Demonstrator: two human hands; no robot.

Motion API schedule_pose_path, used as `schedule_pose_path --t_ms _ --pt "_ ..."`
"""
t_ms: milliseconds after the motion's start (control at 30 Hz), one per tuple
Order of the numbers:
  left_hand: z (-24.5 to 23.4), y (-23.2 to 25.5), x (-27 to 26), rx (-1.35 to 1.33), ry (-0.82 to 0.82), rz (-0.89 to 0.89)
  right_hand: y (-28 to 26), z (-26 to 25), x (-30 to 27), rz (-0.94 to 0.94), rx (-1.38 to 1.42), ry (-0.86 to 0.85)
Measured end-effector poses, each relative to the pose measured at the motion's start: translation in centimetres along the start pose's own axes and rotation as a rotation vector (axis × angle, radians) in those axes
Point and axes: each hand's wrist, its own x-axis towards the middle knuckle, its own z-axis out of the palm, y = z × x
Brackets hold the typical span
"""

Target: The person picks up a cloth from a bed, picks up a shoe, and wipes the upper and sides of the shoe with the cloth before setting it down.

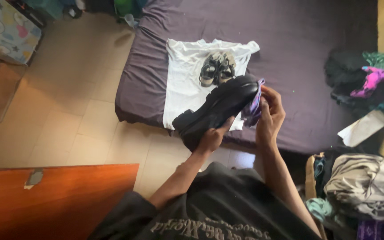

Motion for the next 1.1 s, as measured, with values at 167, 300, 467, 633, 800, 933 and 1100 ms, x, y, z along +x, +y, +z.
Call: schedule_pose_path --t_ms 167,300,467,633,800,933,1100 --pt "0.7 0.1 0.9 -0.014 -0.099 0.009 -0.9 0.2 -0.2 0.020 -0.139 0.048" --pt "0.5 -0.7 0.5 0.121 0.051 0.314 -1.9 0.8 -0.5 -0.265 -0.578 -0.057" --pt "-0.1 -1.9 1.5 0.326 0.031 0.253 -1.3 0.7 0.4 -0.113 -0.469 -0.066" --pt "-0.4 0.1 -0.1 0.288 0.124 0.342 -0.5 0.9 -0.9 -0.259 -0.552 -0.067" --pt "0.2 1.2 -1.3 0.165 0.099 0.344 2.9 -0.5 0.2 0.121 -0.053 -0.029" --pt "0.1 2.4 -2.2 0.277 0.100 0.334 2.9 0.4 -1.5 0.080 -0.012 0.195" --pt "0.4 2.3 -2.5 0.206 0.070 0.406 -0.8 1.1 -2.3 -0.291 -0.250 0.155"
